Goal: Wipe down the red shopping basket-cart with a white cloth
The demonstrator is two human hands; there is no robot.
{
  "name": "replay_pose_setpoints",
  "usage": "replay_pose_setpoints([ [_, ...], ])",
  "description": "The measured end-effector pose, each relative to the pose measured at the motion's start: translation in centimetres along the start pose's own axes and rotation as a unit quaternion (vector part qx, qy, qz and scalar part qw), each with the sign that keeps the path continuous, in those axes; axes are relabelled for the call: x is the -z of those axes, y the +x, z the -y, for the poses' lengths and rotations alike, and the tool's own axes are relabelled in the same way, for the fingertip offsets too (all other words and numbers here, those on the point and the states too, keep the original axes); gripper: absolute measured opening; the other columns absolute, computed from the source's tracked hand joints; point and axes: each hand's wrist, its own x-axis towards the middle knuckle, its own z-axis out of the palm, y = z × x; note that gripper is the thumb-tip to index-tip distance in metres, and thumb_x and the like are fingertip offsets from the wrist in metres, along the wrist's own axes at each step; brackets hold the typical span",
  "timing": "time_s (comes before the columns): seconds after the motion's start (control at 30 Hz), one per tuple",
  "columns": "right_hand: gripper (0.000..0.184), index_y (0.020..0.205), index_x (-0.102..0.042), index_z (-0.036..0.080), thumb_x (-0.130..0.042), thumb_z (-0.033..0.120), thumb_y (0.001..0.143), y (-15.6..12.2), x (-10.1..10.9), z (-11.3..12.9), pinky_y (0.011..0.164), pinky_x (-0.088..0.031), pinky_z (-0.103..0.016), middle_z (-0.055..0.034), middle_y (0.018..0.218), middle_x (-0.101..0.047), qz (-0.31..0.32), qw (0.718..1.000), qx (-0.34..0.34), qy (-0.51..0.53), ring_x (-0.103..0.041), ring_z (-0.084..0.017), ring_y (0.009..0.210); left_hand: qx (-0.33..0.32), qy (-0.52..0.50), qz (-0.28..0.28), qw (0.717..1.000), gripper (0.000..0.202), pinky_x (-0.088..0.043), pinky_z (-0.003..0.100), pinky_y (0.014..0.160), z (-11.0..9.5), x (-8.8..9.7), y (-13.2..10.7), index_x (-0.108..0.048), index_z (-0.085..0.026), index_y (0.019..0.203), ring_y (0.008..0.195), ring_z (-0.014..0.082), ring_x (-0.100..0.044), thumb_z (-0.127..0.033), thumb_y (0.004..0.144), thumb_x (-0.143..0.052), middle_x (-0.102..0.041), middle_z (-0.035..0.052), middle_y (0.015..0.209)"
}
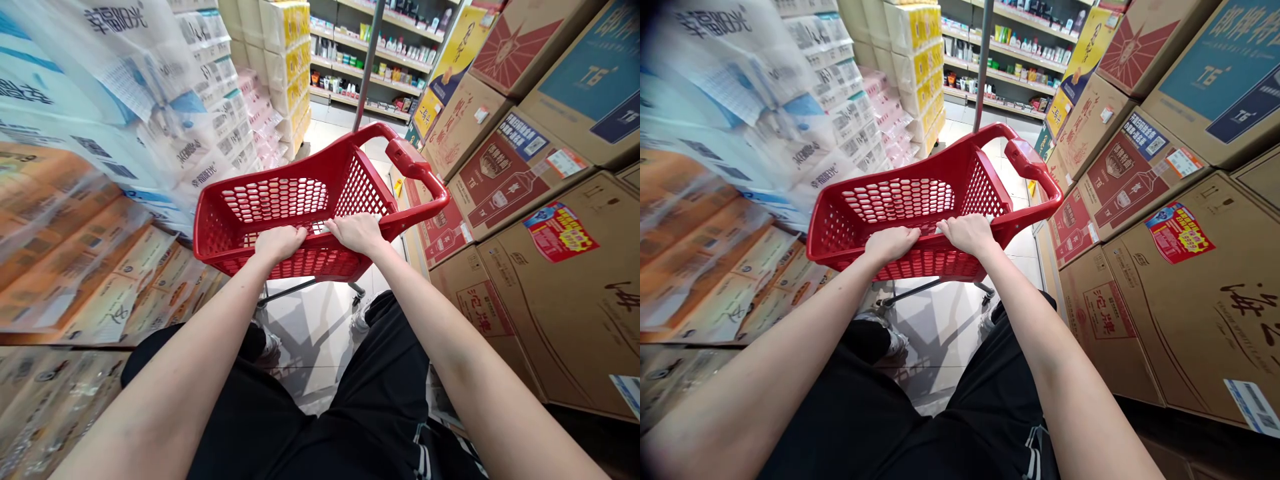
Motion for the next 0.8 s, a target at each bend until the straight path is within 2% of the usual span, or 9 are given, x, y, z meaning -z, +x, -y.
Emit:
replay_pose_setpoints([
  [0.17, 0.068, 0.100, -0.074, 0.016, -0.015, 0.050, 0.103, 0.5, 0.4, -0.2, 0.085, -0.044, -0.035, -0.0127, 0.100, -0.075, 0.038, 0.999, 0.004, 0.015, -0.069, -0.027, 0.098, -0.009, 0.004, 0.000, 1.000, 0.069, -0.048, 0.044, 0.088, -0.1, 0.1, -0.1, -0.073, -0.017, 0.109, 0.106, 0.0353, -0.065, -0.050, 0.092, -0.014, -0.071, 0.0168, 0.115],
  [0.27, 0.068, 0.104, -0.074, 0.016, -0.017, 0.052, 0.102, 1.7, 0.7, -0.5, 0.089, -0.045, -0.039, -0.0148, 0.108, -0.073, 0.104, 0.994, -0.003, 0.042, -0.067, -0.030, 0.104, -0.010, 0.005, 0.005, 1.000, 0.069, -0.047, 0.044, 0.089, -0.1, 0.1, -0.1, -0.073, -0.017, 0.108, 0.107, 0.0351, -0.065, -0.050, 0.092, -0.014, -0.070, 0.0173, 0.115],
  [0.4, 0.065, 0.120, -0.069, 0.014, -0.021, 0.054, 0.099, 3.6, 1.1, -0.5, 0.091, -0.046, -0.045, -0.0174, 0.124, -0.067, 0.201, 0.976, -0.012, 0.083, -0.063, -0.035, 0.113, -0.014, 0.004, 0.015, 1.000, 0.073, -0.047, 0.045, 0.090, 0.0, 0.1, 0.0, -0.072, -0.017, 0.111, 0.109, 0.0360, -0.064, -0.054, 0.092, -0.012, -0.070, 0.0177, 0.118],
  [0.47, 0.064, 0.124, -0.067, 0.014, -0.023, 0.053, 0.099, 4.0, 1.1, -0.4, 0.091, -0.047, -0.046, -0.0176, 0.126, -0.066, 0.225, 0.970, -0.012, 0.091, -0.063, -0.036, 0.114, -0.012, 0.005, 0.019, 1.000, 0.074, -0.047, 0.045, 0.090, 0.1, 0.2, 0.0, -0.071, -0.018, 0.113, 0.110, 0.0364, -0.063, -0.056, 0.091, -0.012, -0.069, 0.0176, 0.120],
  [0.53, 0.062, 0.120, -0.069, 0.015, -0.024, 0.052, 0.099, 3.8, 0.9, -0.2, 0.090, -0.047, -0.044, -0.0172, 0.122, -0.068, 0.211, 0.974, -0.006, 0.085, -0.064, -0.035, 0.112, -0.005, 0.005, 0.023, 1.000, 0.073, -0.047, 0.045, 0.091, 0.1, 0.3, 0.0, -0.071, -0.018, 0.114, 0.111, 0.0362, -0.063, -0.056, 0.091, -0.013, -0.069, 0.0173, 0.121],
  [0.7, 0.065, 0.101, -0.074, 0.016, -0.017, 0.047, 0.103, 1.5, -0.3, 0.7, 0.083, -0.043, -0.036, -0.0141, 0.101, -0.074, 0.033, 0.999, 0.014, 0.020, -0.068, -0.028, 0.099, -0.009, 0.005, 0.017, 1.000, 0.071, -0.047, 0.043, 0.090, 0.0, 0.3, 0.1, -0.072, -0.018, 0.109, 0.108, 0.0347, -0.065, -0.053, 0.091, -0.013, -0.070, 0.0172, 0.116],
  [0.8, 0.064, 0.101, -0.072, 0.017, -0.014, 0.044, 0.105, 0.4, -1.0, 1.1, 0.075, -0.040, -0.031, -0.0119, 0.098, -0.075, -0.027, 1.000, 0.014, 0.004, -0.069, -0.025, 0.093, -0.010, 0.003, 0.012, 1.000, 0.070, -0.048, 0.043, 0.089, -0.1, 0.2, 0.1, -0.073, -0.017, 0.107, 0.107, 0.0347, -0.065, -0.052, 0.091, -0.014, -0.071, 0.0176, 0.115],
])
